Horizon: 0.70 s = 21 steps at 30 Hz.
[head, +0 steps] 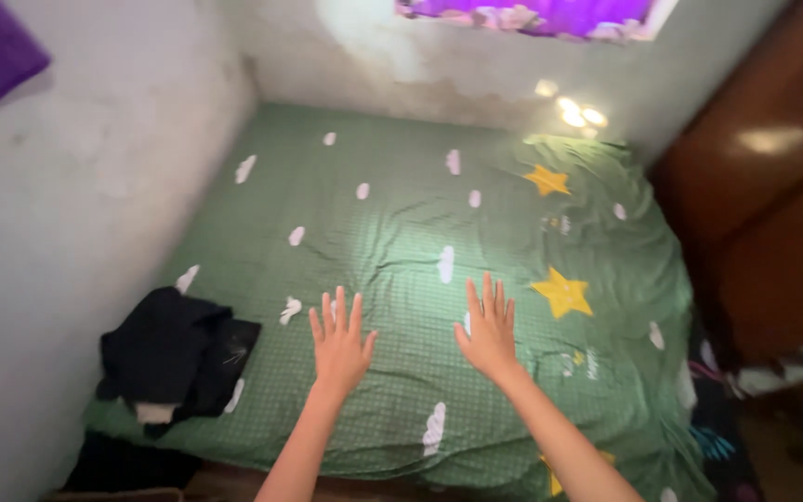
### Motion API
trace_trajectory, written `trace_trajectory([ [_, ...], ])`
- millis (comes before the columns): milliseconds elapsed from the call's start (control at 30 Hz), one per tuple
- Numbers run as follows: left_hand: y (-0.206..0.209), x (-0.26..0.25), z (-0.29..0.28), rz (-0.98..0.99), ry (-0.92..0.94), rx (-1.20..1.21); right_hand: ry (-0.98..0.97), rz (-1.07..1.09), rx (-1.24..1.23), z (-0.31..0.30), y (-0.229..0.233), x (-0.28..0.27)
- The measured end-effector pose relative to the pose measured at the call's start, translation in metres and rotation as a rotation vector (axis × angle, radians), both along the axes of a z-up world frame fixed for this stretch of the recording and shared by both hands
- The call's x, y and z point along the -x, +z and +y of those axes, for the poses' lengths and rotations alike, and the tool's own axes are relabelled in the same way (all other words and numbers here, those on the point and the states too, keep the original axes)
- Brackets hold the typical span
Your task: Organizing personal items like lotion, makeup brushes, and tissues on a bed and a shelf.
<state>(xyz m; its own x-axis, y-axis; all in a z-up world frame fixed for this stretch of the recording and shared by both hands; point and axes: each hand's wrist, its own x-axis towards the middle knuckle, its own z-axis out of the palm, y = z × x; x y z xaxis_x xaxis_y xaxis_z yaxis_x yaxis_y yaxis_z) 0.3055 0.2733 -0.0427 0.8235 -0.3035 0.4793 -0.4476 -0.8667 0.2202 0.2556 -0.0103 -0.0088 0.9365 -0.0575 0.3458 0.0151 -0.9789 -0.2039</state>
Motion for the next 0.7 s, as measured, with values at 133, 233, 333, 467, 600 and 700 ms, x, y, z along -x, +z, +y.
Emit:
trace_trajectory([
  [133, -0.010, 0.013, 0.041, 0.016, 0.099, -0.007, 0.075, 0.051, -0.013, 0.032, -0.005, -0.015],
  [233, -0.018, 0.013, 0.068, 0.049, 0.142, -0.016, 0.110, 0.061, -0.024, 0.054, -0.011, -0.028],
  [333, -0.024, 0.000, 0.094, 0.047, 0.174, -0.041, 0.124, 0.079, -0.019, 0.075, -0.013, -0.041],
  [467, -0.027, -0.022, 0.122, 0.018, 0.155, -0.082, 0.089, 0.065, -0.033, 0.099, -0.015, -0.044],
  [600, -0.013, -0.052, 0.128, 0.028, 0.108, -0.141, 0.030, 0.052, -0.063, 0.108, -0.012, -0.048],
  [700, -0.010, -0.077, 0.117, 0.013, 0.028, -0.158, -0.036, 0.036, -0.081, 0.103, -0.011, -0.043],
])
